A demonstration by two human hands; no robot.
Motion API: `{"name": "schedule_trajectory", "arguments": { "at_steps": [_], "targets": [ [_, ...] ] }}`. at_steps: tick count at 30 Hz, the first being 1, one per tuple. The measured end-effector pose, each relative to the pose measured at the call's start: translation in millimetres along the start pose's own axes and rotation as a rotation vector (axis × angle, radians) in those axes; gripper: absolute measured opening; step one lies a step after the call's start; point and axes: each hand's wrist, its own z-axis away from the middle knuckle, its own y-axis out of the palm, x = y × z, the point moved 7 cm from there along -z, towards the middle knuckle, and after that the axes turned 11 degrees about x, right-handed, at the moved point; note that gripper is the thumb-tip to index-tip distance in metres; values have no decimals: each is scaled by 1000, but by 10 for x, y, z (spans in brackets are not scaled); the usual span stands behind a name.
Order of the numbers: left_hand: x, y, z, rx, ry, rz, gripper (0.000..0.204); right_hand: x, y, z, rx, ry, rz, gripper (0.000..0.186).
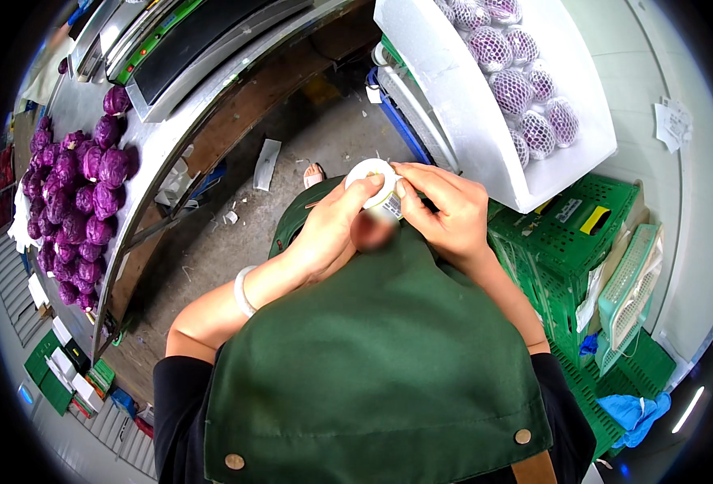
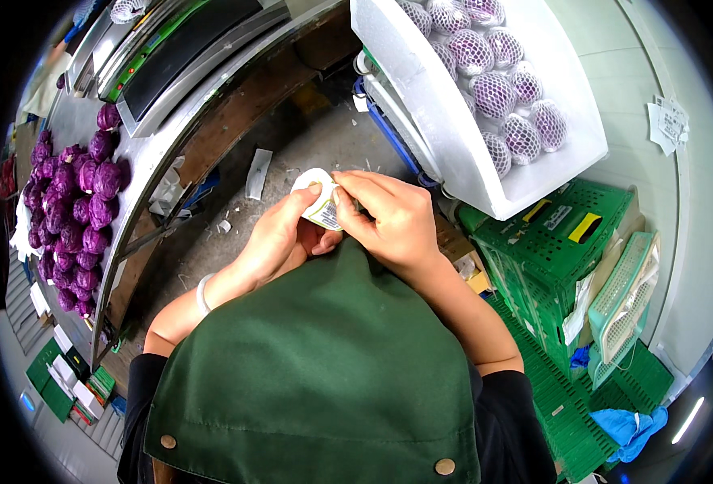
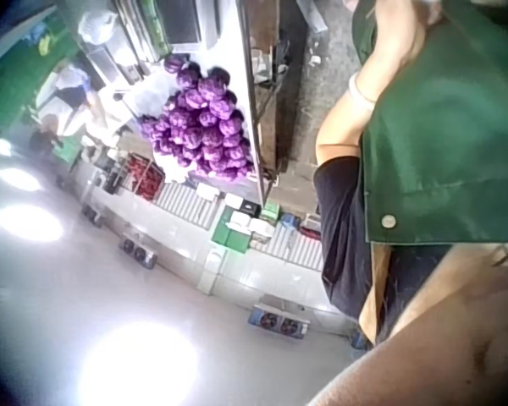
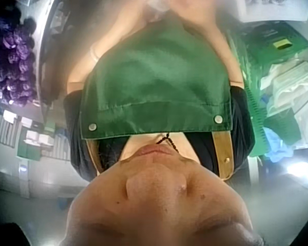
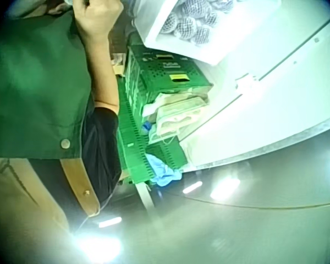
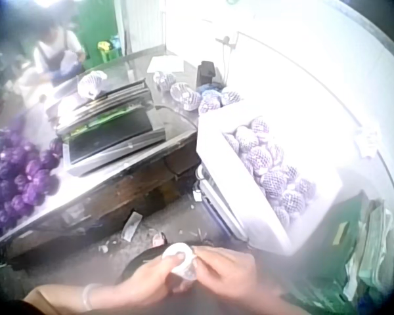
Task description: The person applies small paper labels to mesh bags of purple cabbages, then places the labeled bags into a white bin. The person also uses a plastic wrap machine to seal additional mesh bags and stacks them in the bin.
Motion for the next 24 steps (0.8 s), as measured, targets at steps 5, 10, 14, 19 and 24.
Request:
{"name": "schedule_trajectory", "arguments": {
  "at_steps": [5,10,14,19,24],
  "targets": [
    [-18,4,-6,41,41,1,31,-59,-14,45,-39,178,-112,14],
    [-25,2,14,78,21,-16,39,-322,-142,74,-48,396,-400,13],
    [-157,41,34,74,100,-229,44,-294,-263,-40,-56,361,-406,13],
    [-276,-142,-25,52,253,-446,56,-90,-555,-176,-127,-28,268,11],
    [-408,-384,0,-85,323,-852,68,-294,-655,-182,-224,269,-245,15]
  ]
}}
